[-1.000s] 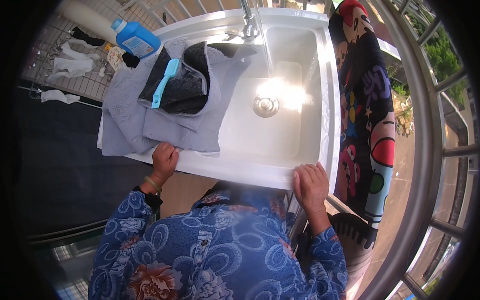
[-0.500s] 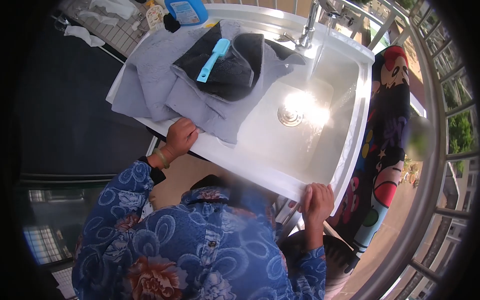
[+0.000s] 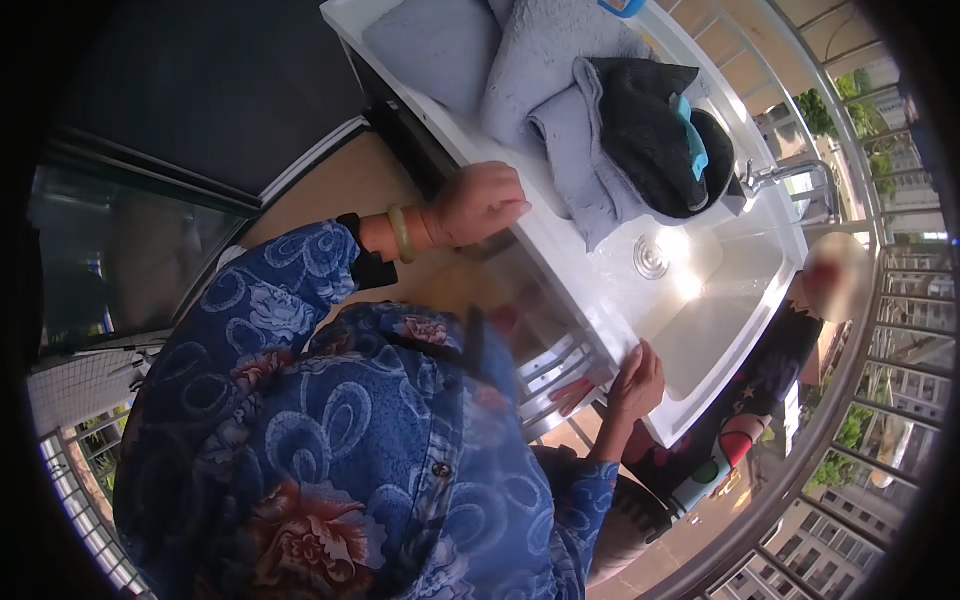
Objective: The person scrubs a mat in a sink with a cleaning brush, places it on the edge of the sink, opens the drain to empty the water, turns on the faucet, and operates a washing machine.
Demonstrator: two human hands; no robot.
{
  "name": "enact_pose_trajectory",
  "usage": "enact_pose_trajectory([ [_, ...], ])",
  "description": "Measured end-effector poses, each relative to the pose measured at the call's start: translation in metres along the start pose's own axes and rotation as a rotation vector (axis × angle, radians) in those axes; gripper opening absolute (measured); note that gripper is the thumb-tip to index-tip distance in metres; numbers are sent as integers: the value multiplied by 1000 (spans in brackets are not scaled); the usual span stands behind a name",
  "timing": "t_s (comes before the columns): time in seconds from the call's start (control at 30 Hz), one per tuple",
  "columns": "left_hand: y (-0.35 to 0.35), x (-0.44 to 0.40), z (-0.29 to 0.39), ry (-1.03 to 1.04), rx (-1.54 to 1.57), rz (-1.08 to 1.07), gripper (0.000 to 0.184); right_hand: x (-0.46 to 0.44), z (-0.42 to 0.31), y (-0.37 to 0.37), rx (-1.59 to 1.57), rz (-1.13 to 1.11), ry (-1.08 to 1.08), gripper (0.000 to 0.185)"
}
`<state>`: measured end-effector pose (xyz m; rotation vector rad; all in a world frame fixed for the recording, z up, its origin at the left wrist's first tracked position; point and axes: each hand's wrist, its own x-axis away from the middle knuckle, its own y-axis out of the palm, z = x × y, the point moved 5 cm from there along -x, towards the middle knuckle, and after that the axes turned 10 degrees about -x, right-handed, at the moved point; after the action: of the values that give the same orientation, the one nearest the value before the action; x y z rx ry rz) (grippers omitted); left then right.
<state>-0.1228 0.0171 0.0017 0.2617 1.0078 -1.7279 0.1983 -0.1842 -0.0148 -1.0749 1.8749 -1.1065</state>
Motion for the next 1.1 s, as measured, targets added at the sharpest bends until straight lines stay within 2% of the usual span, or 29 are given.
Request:
enact_pose_trajectory([
  [0.07, 6, 10, -7, -93, 53, 5, 18, -15, 34, 0, 14, -17, 22, 43],
  [0.3, 14, 136, -102, -811, -58, -510, 34, -79, 115, -1, -11, -64, 83, 45],
  [0.4, -4, 223, -157, -848, -188, -715, 32, -54, 111, 10, 8, -1, 130, 48],
  [0.47, -17, 266, -182, -933, -118, -677, 31, -59, 116, 11, 11, -39, 144, 50],
  [0.5, -25, 288, -193, -975, -85, -660, 30, -58, 118, 13, 25, -13, 161, 45],
  [0.6, -55, 369, -232, -1227, 47, -658, 29, -34, 90, 12, 70, 6, 101, 51],
  [0.7, -84, 405, -235, -1282, -29, -685, 28, -31, 99, 18, 90, 4, 120, 52],
  [0.9, -114, 456, -238, -1228, -179, -743, 27, -30, 101, 15, 81, 2, 182, 53],
  [1.0, -112, 464, -238, -1336, -112, -686, 27, -32, 99, 13, 42, 36, 243, 54],
  [1.1, -103, 461, -233, -1331, -56, -653, 28, -33, 99, 11, 114, 53, 245, 54],
])
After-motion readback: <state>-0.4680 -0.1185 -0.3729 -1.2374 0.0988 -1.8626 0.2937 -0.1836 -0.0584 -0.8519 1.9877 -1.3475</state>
